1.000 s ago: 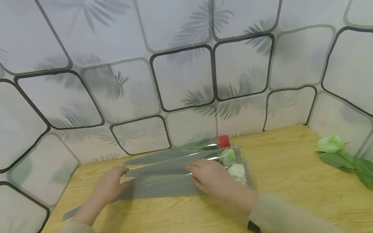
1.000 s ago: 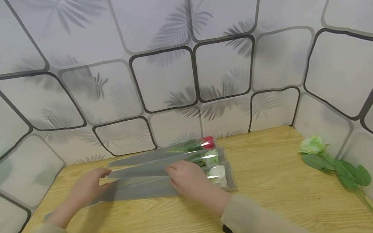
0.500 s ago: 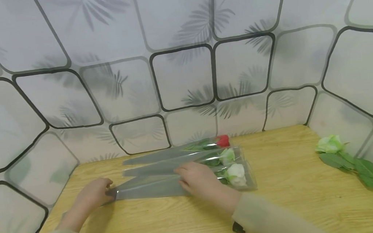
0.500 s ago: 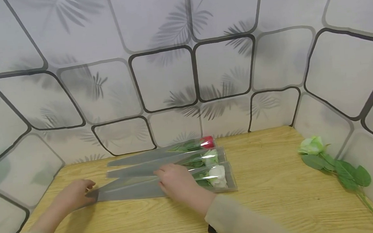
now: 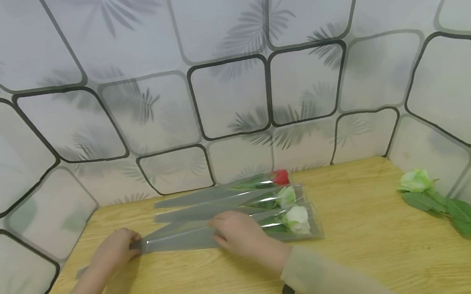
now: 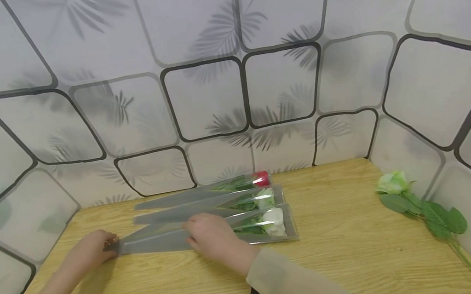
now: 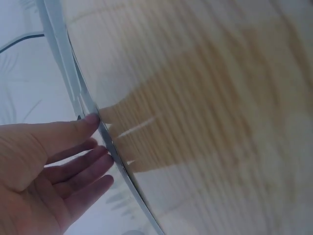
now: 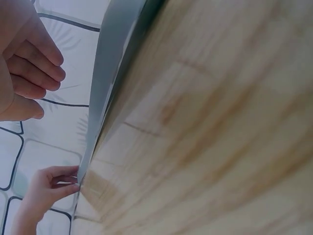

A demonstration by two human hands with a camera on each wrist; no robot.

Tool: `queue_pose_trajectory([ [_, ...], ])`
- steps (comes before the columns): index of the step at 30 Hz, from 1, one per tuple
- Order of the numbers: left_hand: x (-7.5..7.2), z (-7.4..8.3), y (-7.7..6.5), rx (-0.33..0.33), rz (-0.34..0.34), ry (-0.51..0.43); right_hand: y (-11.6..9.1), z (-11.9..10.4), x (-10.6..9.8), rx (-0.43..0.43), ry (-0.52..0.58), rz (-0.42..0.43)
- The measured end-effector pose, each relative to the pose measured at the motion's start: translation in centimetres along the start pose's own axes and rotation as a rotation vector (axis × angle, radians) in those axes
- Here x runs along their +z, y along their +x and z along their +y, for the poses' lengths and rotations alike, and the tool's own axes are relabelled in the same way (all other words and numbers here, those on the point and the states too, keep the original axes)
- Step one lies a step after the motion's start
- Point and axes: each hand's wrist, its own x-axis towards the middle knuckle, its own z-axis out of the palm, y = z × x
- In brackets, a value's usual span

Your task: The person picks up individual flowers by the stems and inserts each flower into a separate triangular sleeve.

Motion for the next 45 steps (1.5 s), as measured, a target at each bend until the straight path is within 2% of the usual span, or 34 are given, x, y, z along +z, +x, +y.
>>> queue_pose_trajectory([
  [5, 0.5, -0.9, -0.6, -0.006, 0.056, 0.014, 0.0, 0.1, 0.5, 0.005, 0.014, -0.006],
  [12, 0.0, -1.6, -0.8, -0.067, 0.028, 0.009, 0.3, -0.2, 1.2, 0.004, 0.058, -0.042],
  [19, -0.7, -1.3, -0.7, -0.097, 0.029, -0.025, 0.7, -1.0, 1.3, 0.009, 0.087, -0.078],
  [26, -1.2, -1.0, -1.0, -0.168, 0.024, -0.026, 0.8, -1.3, 1.5, 0.004, 0.079, -0.085],
  [31, -2.5, -1.1, -1.1, -0.193, 0.053, -0.036, 0.8, -1.4, 1.5, 0.007, 0.081, -0.093],
  [36, -4.5, -0.7, -1.0, -0.163, 0.106, -0.031, 0.8, -1.5, 1.3, 0.008, 0.082, -0.089],
  [45, -6.6, 0.3, -1.6, -0.185, 0.106, -0.034, 0.7, -1.5, 1.5, 0.021, 0.097, -0.092],
])
